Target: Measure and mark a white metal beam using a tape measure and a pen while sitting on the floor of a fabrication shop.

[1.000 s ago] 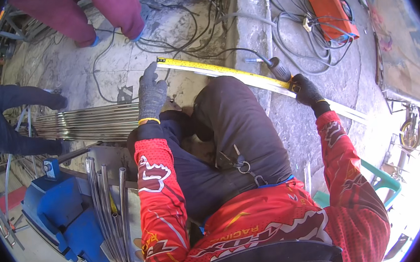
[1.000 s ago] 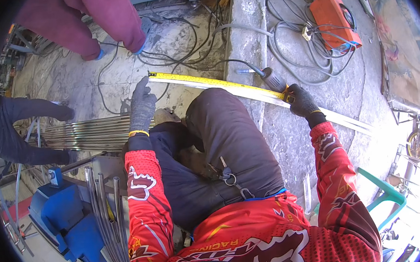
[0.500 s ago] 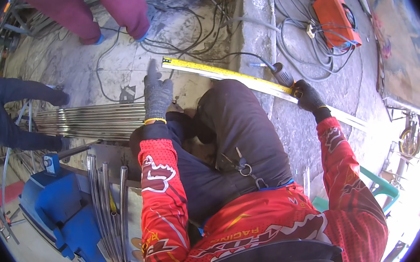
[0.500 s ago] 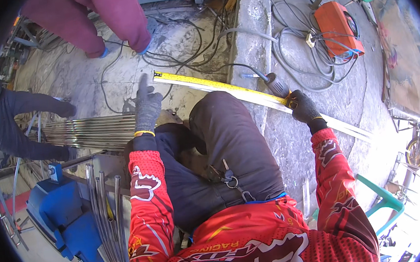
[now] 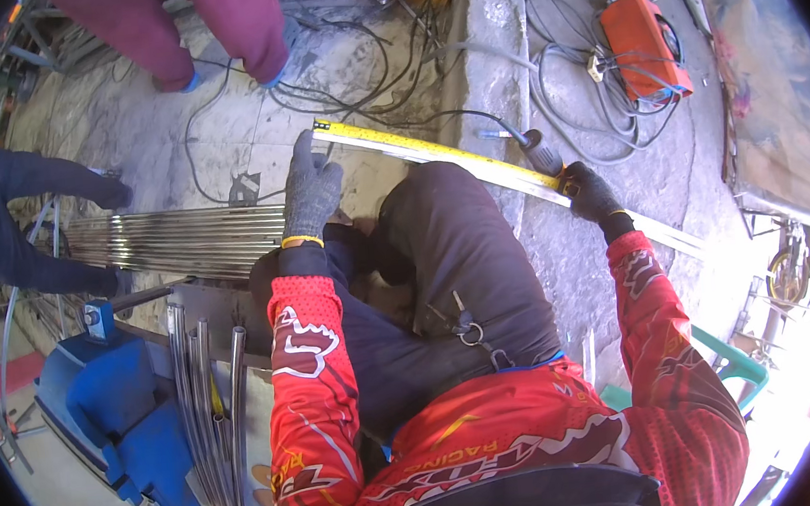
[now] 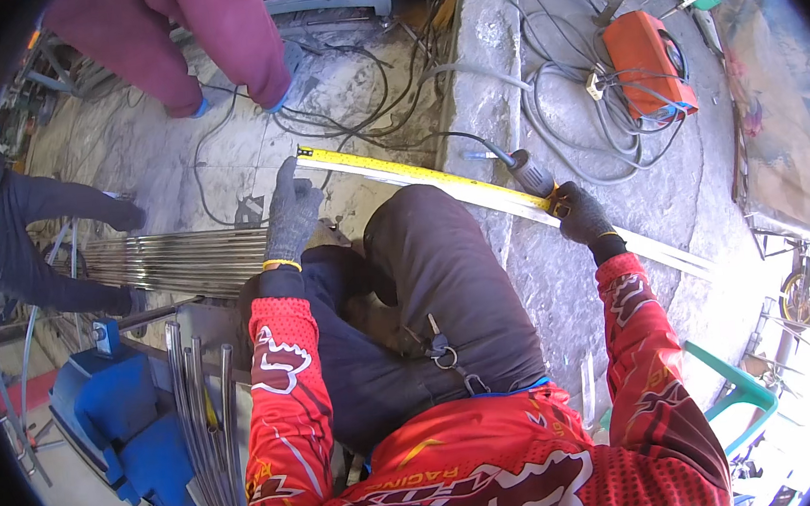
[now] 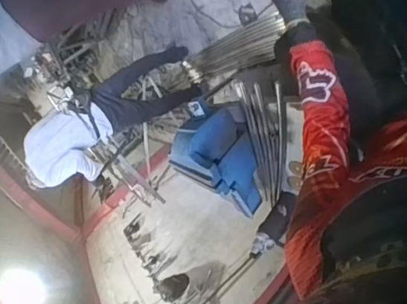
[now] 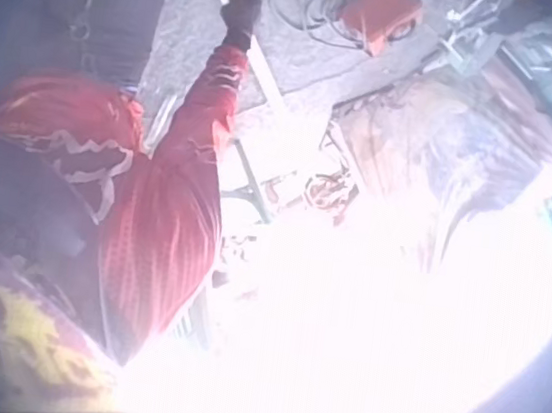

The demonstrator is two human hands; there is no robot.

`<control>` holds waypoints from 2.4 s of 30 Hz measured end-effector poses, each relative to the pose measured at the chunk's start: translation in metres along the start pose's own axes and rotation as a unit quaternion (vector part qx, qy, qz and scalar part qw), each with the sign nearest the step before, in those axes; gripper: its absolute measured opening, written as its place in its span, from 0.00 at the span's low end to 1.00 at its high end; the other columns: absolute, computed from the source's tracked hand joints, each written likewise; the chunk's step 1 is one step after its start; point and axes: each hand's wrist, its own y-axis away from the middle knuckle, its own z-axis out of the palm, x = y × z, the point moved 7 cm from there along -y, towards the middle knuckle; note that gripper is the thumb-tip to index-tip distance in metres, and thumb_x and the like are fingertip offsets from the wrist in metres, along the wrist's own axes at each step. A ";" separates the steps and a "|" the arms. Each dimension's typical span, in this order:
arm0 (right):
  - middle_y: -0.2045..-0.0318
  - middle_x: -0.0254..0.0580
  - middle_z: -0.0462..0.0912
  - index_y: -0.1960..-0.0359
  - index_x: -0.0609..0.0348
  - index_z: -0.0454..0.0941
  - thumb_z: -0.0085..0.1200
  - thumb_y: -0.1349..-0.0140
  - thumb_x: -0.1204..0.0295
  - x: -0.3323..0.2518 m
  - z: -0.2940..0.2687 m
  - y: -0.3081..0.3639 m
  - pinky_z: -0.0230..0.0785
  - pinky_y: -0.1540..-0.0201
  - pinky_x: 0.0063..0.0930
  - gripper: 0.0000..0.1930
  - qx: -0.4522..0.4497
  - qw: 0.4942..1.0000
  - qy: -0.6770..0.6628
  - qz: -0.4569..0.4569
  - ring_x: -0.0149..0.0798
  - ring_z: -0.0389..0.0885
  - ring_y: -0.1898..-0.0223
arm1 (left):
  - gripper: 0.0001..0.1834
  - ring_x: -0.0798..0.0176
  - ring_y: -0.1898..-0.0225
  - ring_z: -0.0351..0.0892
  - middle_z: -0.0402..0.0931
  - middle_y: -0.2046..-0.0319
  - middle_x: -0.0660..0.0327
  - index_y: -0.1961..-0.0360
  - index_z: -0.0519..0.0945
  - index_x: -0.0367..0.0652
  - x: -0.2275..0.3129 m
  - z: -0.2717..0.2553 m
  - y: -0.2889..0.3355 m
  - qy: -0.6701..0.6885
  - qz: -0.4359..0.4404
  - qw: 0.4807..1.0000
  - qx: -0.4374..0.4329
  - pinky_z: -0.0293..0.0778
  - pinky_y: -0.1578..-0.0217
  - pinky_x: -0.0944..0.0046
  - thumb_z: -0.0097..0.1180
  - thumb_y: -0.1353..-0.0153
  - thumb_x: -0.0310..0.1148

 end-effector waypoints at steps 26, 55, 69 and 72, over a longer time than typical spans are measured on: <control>0.53 0.57 0.84 0.47 0.57 0.76 0.59 0.54 0.81 -0.008 -0.005 0.003 0.75 0.45 0.42 0.27 0.004 1.000 0.008 0.013 0.57 0.83 0.47 | 0.45 0.44 0.48 0.79 0.74 0.47 0.42 0.25 0.53 0.45 0.002 -0.004 0.006 0.005 -0.029 0.998 0.061 0.76 0.49 0.50 0.58 0.43 0.30; 0.52 0.59 0.83 0.48 0.58 0.76 0.60 0.55 0.80 -0.006 -0.006 0.003 0.75 0.44 0.43 0.27 0.009 1.000 0.013 0.002 0.58 0.81 0.46 | 0.43 0.47 0.53 0.78 0.76 0.53 0.46 0.26 0.57 0.47 -0.002 0.003 0.004 0.019 0.012 1.000 0.004 0.74 0.49 0.51 0.61 0.42 0.34; 0.52 0.57 0.84 0.46 0.57 0.75 0.58 0.57 0.82 0.002 -0.002 0.000 0.74 0.44 0.41 0.29 0.010 1.000 0.016 0.015 0.57 0.81 0.46 | 0.45 0.51 0.58 0.79 0.77 0.58 0.51 0.24 0.55 0.48 -0.002 0.007 0.003 0.021 -0.005 1.000 -0.015 0.76 0.53 0.52 0.62 0.41 0.33; 0.52 0.56 0.84 0.46 0.56 0.75 0.59 0.57 0.82 0.000 -0.002 0.000 0.74 0.45 0.41 0.30 0.011 1.000 0.016 0.011 0.57 0.82 0.46 | 0.46 0.56 0.60 0.78 0.76 0.61 0.55 0.24 0.54 0.49 -0.005 0.006 0.004 0.021 0.004 1.000 -0.010 0.77 0.55 0.54 0.63 0.42 0.31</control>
